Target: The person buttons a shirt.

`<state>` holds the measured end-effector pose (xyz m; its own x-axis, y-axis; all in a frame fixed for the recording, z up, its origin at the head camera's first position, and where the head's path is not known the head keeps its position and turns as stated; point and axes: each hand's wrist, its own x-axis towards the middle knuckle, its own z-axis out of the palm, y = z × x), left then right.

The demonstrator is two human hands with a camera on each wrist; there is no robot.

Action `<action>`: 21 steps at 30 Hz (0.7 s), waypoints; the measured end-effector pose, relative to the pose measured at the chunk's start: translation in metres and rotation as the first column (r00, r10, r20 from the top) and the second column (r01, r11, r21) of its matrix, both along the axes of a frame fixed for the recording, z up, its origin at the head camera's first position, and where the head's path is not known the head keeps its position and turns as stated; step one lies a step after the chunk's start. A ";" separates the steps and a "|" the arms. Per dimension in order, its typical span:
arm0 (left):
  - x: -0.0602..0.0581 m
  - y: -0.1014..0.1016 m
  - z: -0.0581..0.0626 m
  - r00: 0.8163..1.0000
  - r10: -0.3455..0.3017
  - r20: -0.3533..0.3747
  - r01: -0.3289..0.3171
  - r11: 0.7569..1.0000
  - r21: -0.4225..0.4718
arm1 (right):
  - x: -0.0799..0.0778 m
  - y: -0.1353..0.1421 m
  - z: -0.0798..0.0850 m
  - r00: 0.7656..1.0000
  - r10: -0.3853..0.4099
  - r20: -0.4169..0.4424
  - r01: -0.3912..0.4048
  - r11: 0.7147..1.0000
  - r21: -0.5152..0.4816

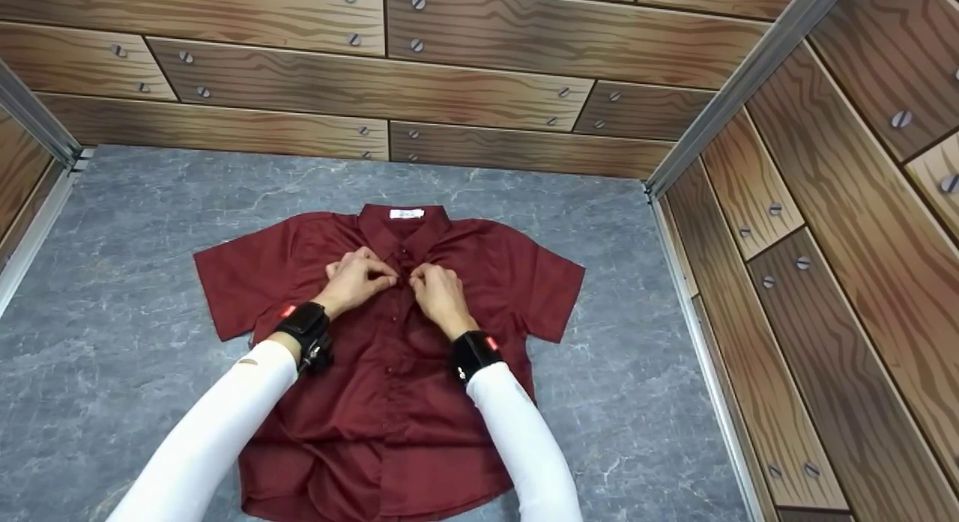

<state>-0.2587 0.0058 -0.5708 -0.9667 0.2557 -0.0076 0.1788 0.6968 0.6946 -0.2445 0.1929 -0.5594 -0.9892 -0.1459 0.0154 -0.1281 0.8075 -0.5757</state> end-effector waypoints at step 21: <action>-0.001 0.005 0.002 0.999 0.014 0.036 -0.012 0.997 -0.074 | 0.001 -0.001 -0.001 0.998 0.066 -0.013 -0.067 0.989 -0.133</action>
